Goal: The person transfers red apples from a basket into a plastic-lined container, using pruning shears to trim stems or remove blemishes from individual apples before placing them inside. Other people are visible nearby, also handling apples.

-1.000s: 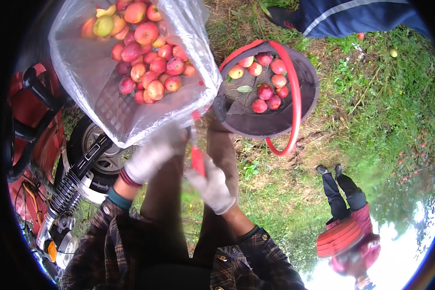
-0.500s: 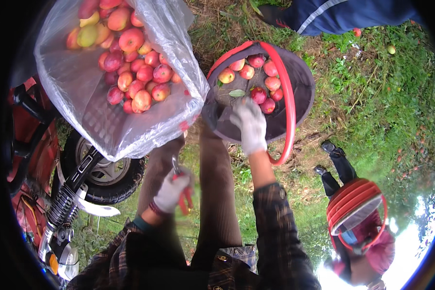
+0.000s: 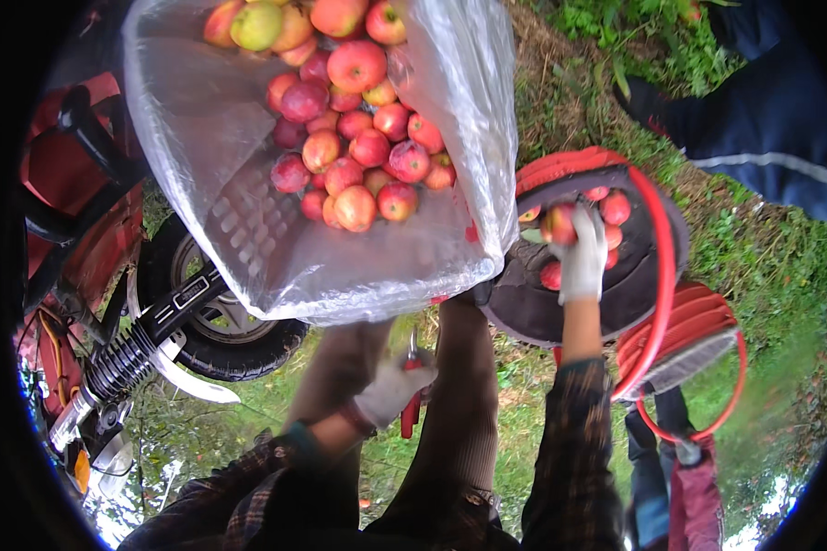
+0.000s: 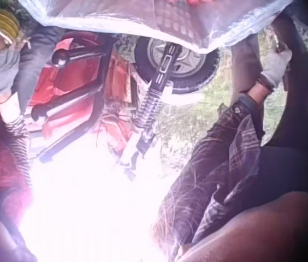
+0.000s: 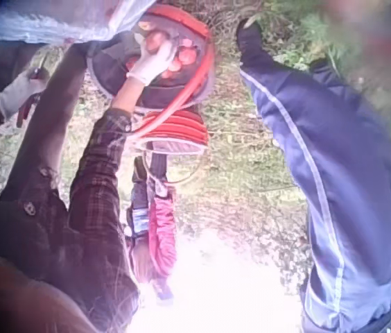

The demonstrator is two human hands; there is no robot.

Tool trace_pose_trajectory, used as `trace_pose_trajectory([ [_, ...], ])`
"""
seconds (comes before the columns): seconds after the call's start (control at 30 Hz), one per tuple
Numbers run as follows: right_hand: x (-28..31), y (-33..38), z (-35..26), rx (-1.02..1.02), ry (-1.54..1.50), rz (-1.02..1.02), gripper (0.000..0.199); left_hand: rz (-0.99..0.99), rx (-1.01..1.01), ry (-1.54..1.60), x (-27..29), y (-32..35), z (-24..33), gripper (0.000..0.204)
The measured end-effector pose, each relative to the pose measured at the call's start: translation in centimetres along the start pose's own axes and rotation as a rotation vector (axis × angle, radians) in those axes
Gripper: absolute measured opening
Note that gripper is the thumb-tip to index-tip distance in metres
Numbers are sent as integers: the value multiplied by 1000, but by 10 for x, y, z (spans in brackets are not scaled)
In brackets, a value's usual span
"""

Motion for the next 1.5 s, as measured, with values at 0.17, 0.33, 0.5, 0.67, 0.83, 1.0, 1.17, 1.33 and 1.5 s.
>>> trace_pose_trajectory([
  [0.17,-64,136,-149,166,-259,-355,69,-45,8,6,-10,-15,-7,18],
  [0.33,-253,92,-132,520,595,-861,58,60,42,-122,-7,-9,-3,17],
  [0.5,-274,30,-78,641,811,-821,41,-58,35,-377,-27,-3,8,18],
  [0.67,-157,96,-150,815,258,-665,23,-80,53,-239,-13,-10,-9,18],
  [0.83,-3,30,-56,119,-79,209,17,22,-1,-512,-27,18,28,26],
  [1.0,4,-75,66,338,1260,-274,37,-91,36,-483,-28,-8,-1,29],
  [1.17,-76,-42,35,273,1480,-834,33,-11,34,-462,-10,-8,-11,33],
  [1.33,-12,-54,51,143,1186,-365,56,24,102,-457,-19,10,20,30],
  [1.5,47,-51,54,-105,1202,-443,58,-79,66,-334,-19,-3,0,23],
])
Point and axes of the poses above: each hand's wrist, its own y-axis away from the middle knuckle, its own x-axis out of the back of the hand, z = x × y, the point moved 5 cm from there along -y, towards the middle knuckle, and after that the axes turned 12 degrees about x, right-handed, at the moved point
